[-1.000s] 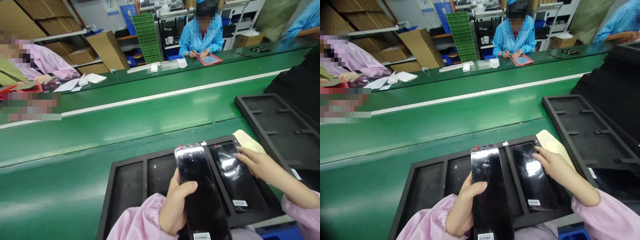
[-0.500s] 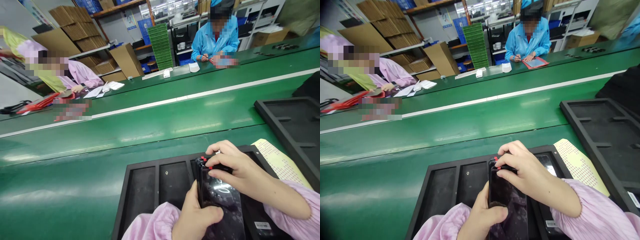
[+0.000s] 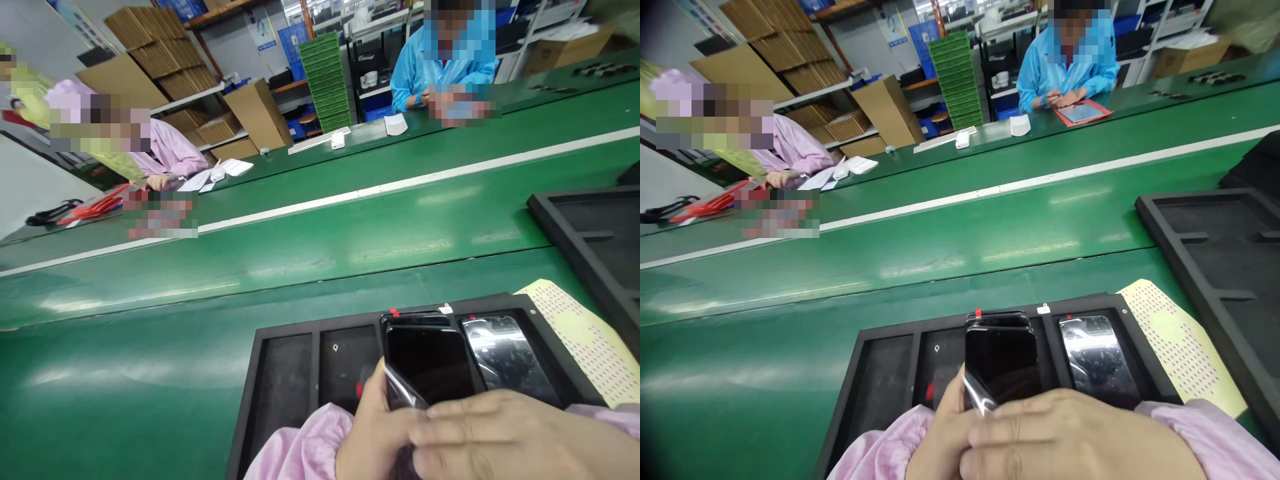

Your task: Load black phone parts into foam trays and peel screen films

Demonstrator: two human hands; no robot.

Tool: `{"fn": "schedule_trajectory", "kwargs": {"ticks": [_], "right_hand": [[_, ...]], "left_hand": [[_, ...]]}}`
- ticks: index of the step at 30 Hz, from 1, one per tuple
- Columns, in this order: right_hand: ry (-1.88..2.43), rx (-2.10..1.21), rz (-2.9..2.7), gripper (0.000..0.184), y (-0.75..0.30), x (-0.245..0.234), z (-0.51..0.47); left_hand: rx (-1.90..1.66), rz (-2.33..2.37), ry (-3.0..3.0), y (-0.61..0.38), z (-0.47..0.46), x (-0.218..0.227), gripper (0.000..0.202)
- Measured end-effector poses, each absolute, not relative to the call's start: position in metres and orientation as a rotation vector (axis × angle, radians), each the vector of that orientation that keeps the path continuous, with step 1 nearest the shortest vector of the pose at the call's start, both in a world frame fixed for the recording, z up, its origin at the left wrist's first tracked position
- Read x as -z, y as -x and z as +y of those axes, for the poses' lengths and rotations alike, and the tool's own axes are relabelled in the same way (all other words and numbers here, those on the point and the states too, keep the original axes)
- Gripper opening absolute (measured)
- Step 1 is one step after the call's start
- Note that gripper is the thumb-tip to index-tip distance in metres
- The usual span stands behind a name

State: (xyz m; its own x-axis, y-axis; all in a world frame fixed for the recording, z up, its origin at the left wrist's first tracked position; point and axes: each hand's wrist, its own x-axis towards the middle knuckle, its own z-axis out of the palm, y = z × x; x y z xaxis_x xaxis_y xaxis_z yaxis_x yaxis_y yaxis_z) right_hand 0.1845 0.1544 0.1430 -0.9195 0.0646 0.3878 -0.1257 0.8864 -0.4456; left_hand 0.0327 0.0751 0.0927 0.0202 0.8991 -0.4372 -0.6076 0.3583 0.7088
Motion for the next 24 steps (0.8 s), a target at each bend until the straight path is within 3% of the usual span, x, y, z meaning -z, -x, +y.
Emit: {"fn": "schedule_trajectory", "kwargs": {"ticks": [5,10,15,24], "right_hand": [[-0.054,-0.519,-2.662,0.033,-0.186,-0.125,0.171],[0.273,-0.518,-2.491,0.011,-0.183,-0.104,0.184],[0.759,-0.557,-2.237,0.028,-0.168,-0.094,0.179],[0.822,-0.664,-2.120,0.024,-0.163,-0.101,0.165]], "left_hand": [[-1.334,1.034,-0.263,-0.033,0.080,-0.093,0.035],[-1.360,0.905,0.017,-0.034,0.084,-0.092,0.035],[-1.377,0.897,0.045,-0.037,0.084,-0.094,0.027],[-1.098,0.725,0.221,-0.031,0.083,-0.086,0.030]]}}
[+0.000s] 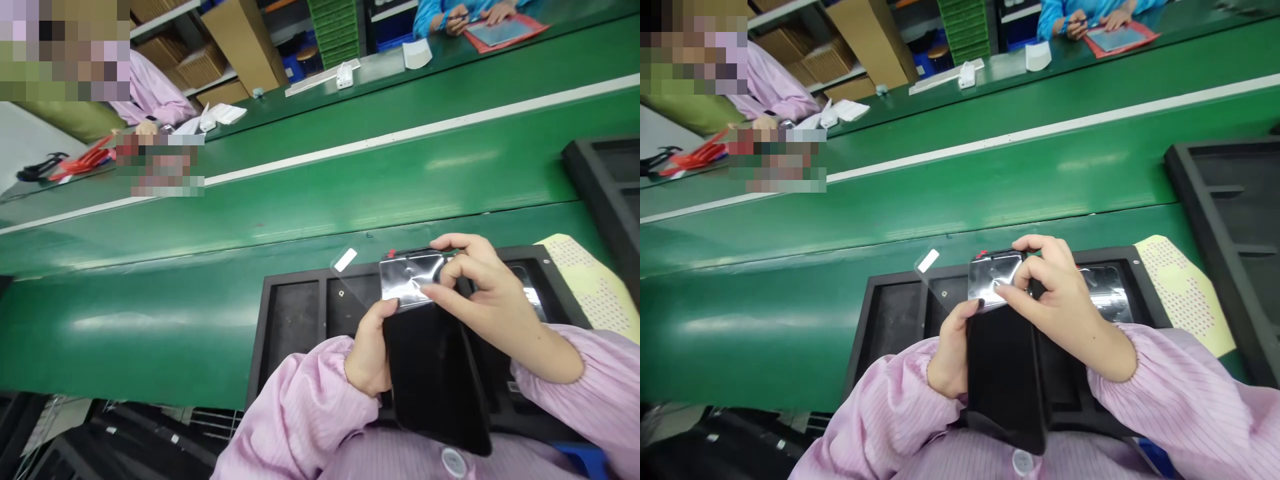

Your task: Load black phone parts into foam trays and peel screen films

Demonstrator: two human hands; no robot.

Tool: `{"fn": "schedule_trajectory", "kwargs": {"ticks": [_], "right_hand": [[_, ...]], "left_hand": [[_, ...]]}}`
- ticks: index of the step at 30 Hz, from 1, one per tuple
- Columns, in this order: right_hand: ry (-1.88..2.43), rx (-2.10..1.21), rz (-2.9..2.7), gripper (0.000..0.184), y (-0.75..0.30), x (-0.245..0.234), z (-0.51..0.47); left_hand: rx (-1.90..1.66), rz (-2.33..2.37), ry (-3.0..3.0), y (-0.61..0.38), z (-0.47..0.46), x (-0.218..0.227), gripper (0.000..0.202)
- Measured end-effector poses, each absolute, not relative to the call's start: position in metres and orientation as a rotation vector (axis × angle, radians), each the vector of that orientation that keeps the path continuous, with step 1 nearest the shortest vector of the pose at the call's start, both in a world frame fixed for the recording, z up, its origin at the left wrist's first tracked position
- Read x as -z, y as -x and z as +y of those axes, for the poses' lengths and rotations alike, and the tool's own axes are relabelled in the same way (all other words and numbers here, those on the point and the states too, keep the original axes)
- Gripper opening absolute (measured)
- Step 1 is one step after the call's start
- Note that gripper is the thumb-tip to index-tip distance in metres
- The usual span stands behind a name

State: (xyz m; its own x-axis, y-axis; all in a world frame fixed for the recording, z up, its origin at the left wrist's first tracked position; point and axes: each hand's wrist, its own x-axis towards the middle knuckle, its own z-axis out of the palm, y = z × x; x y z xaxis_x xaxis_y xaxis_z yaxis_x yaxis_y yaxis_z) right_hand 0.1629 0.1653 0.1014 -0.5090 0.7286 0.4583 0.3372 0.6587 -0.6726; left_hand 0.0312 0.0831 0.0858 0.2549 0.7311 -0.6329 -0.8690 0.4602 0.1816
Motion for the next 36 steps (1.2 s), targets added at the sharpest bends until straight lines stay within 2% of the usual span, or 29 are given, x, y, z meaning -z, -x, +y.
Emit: {"fn": "schedule_trajectory", "kwargs": {"ticks": [5,9,12,14,16,19,22,29,33,36], "right_hand": [[0.826,-0.654,-2.107,0.023,-0.164,-0.109,0.161],[0.827,-0.674,-2.085,0.023,-0.165,-0.109,0.160],[0.909,-0.885,-1.882,0.019,-0.168,-0.109,0.166],[1.078,-1.093,-1.719,0.028,-0.169,-0.109,0.171],[1.272,-1.263,-1.740,0.037,-0.168,-0.108,0.175],[1.407,-1.426,-1.910,0.039,-0.166,-0.108,0.176],[1.386,-1.588,-1.796,0.041,-0.172,-0.114,0.179],[1.511,-1.424,-1.491,0.040,-0.211,-0.138,0.195],[1.593,-1.519,-1.633,0.043,-0.207,-0.112,0.182],[1.583,-1.472,-2.018,0.038,-0.199,-0.095,0.177]], "left_hand": [[-1.100,0.681,0.219,-0.035,0.087,-0.080,0.023],[-1.116,0.720,0.211,-0.036,0.087,-0.077,0.024],[-1.127,0.757,0.186,-0.035,0.086,-0.077,0.026],[-1.179,0.834,0.160,-0.035,0.085,-0.078,0.027],[-1.268,0.898,0.105,-0.036,0.085,-0.079,0.034],[-1.354,0.882,0.006,-0.039,0.085,-0.082,0.047],[-1.383,0.881,-0.020,-0.038,0.088,-0.084,0.046],[-1.551,1.048,0.206,-0.007,0.096,-0.102,0.016],[-1.530,1.041,0.113,0.002,0.091,-0.109,0.020],[-1.491,1.039,-0.112,-0.006,0.084,-0.108,0.029]]}}
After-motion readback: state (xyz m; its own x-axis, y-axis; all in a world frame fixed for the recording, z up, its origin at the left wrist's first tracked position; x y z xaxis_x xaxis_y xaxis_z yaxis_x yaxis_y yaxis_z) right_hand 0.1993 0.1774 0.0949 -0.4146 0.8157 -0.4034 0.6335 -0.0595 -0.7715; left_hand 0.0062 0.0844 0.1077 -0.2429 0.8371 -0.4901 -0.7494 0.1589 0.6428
